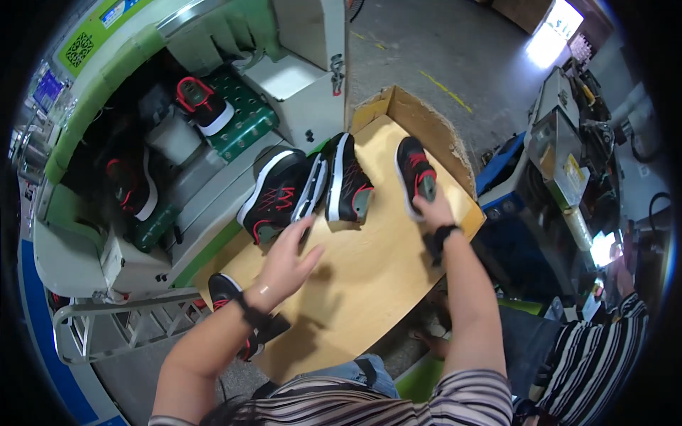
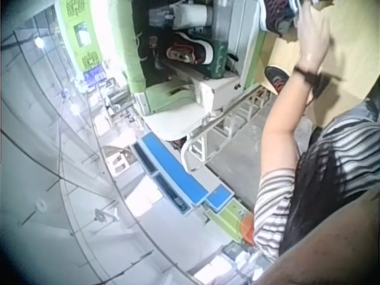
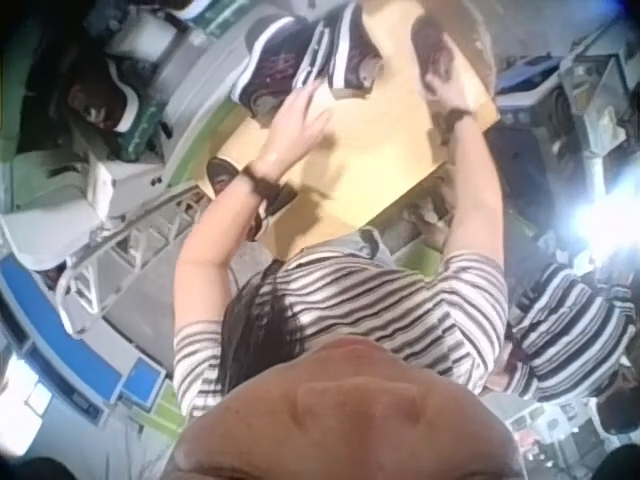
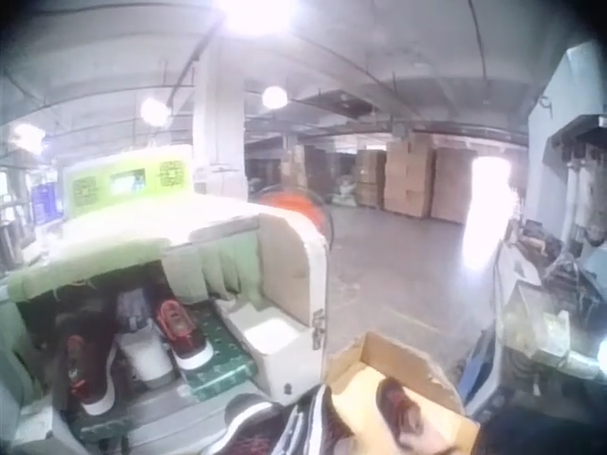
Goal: The recorder loads shoes into a manufacturing machine for processing and organizes processed shoes on a workbench.
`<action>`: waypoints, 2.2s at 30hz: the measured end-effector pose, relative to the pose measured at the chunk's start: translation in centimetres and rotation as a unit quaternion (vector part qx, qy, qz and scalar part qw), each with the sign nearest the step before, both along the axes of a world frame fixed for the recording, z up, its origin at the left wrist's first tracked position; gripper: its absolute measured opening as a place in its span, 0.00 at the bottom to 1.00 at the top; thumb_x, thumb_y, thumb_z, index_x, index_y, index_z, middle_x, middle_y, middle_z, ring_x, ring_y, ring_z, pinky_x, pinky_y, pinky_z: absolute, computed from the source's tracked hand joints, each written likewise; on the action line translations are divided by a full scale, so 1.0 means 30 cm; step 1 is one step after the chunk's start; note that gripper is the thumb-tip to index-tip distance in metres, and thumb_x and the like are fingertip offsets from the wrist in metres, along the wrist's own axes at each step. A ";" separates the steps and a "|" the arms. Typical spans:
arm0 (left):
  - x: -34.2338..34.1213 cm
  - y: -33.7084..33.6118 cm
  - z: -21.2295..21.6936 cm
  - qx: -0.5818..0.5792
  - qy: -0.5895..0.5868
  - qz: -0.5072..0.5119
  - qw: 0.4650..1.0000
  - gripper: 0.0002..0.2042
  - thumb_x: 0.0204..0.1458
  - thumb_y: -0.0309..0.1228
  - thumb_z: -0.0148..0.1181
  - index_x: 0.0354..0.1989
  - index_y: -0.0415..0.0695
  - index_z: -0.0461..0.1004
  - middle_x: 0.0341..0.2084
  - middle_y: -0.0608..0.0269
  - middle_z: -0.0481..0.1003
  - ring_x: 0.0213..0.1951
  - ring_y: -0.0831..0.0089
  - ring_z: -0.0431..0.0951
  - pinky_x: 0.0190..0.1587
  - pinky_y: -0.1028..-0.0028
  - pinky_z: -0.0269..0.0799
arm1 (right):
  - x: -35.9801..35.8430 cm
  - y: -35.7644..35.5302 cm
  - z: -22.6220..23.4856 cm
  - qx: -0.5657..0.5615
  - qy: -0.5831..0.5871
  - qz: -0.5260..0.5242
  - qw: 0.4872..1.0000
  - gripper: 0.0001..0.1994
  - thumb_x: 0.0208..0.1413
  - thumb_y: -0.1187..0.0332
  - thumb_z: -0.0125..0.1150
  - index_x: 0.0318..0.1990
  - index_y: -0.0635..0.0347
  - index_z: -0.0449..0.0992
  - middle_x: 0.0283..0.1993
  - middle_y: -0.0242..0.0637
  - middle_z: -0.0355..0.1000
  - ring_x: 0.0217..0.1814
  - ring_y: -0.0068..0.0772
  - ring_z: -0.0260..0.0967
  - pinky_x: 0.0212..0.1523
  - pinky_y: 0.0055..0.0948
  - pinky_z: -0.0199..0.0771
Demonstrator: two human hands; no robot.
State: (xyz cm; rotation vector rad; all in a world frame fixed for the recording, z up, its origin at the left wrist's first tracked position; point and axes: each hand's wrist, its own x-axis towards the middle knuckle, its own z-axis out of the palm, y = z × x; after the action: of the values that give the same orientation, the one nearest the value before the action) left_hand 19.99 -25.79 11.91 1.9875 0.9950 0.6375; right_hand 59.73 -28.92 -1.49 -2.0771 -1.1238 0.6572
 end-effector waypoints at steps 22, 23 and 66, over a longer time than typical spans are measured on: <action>-0.451 -0.441 -0.270 -0.595 -0.230 0.097 0.764 0.28 0.60 0.39 0.55 0.66 0.40 0.58 0.56 0.61 0.71 0.56 0.72 0.72 0.60 0.68 0.67 | -0.731 -0.854 0.173 -0.026 0.173 0.056 0.983 0.35 0.52 0.63 0.67 0.64 0.71 0.59 0.55 0.57 0.70 0.58 0.52 0.70 0.58 0.37 0.68; -0.485 -0.513 -0.241 -0.599 -0.260 0.113 0.749 0.29 0.60 0.38 0.55 0.67 0.40 0.57 0.57 0.61 0.70 0.56 0.72 0.72 0.59 0.68 0.68 | -0.765 -0.828 0.182 -0.034 0.153 0.083 0.984 0.35 0.52 0.63 0.67 0.64 0.71 0.59 0.55 0.59 0.69 0.57 0.55 0.70 0.57 0.39 0.69; -0.136 -0.695 -0.247 -0.182 -0.012 0.268 0.946 0.56 0.42 0.33 0.70 0.73 0.43 0.30 0.68 0.24 0.31 0.71 0.34 0.36 0.71 0.57 0.40 | -0.807 -0.719 0.166 0.087 -0.031 0.167 0.982 0.52 0.42 0.71 0.71 0.72 0.63 0.42 0.70 0.65 0.48 0.73 0.61 0.48 0.71 0.41 0.51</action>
State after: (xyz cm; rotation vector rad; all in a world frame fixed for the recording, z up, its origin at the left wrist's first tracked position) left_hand 15.92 -46.63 4.50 1.3827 1.5366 0.7008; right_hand 35.51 -50.50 3.50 -1.7879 -1.5283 0.6276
